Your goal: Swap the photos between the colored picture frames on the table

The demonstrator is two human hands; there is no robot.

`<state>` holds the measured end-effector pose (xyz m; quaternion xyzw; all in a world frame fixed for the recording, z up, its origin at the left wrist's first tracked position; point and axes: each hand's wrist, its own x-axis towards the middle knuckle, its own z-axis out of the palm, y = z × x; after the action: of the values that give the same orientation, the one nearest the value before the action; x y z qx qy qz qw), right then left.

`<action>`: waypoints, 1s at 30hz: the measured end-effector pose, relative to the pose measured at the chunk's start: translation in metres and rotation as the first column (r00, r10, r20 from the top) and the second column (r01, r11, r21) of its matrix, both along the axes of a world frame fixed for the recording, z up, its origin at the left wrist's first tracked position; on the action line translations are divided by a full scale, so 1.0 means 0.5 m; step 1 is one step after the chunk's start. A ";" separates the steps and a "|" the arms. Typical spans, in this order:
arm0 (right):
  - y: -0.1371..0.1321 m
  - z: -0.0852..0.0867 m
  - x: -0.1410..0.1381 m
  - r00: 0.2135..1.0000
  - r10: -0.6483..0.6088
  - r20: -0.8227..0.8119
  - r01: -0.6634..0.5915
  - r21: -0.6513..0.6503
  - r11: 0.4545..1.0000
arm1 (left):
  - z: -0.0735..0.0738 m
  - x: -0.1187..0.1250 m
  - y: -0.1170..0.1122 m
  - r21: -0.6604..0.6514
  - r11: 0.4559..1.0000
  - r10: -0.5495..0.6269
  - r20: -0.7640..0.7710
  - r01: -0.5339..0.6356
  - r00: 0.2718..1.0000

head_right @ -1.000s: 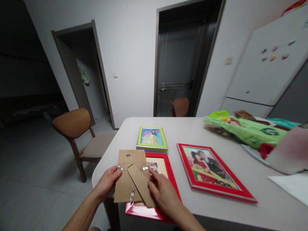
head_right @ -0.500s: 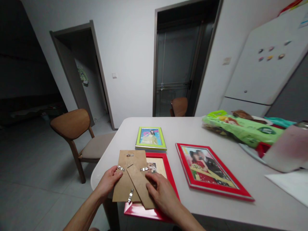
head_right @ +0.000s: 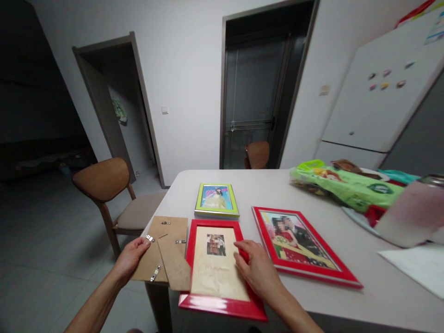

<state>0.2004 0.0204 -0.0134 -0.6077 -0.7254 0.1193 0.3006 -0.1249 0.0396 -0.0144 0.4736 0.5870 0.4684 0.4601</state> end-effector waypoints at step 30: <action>-0.001 -0.017 0.002 0.988 -0.040 0.152 0.045 -0.033 0.998 | 0.001 -0.012 0.019 0.006 0.999 0.034 -0.839 -0.054 0.543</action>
<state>0.2014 0.0197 -0.0219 -0.6357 -0.7307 0.0794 0.2362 -0.1307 0.0492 -0.0141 0.6201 0.7519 0.1910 0.1172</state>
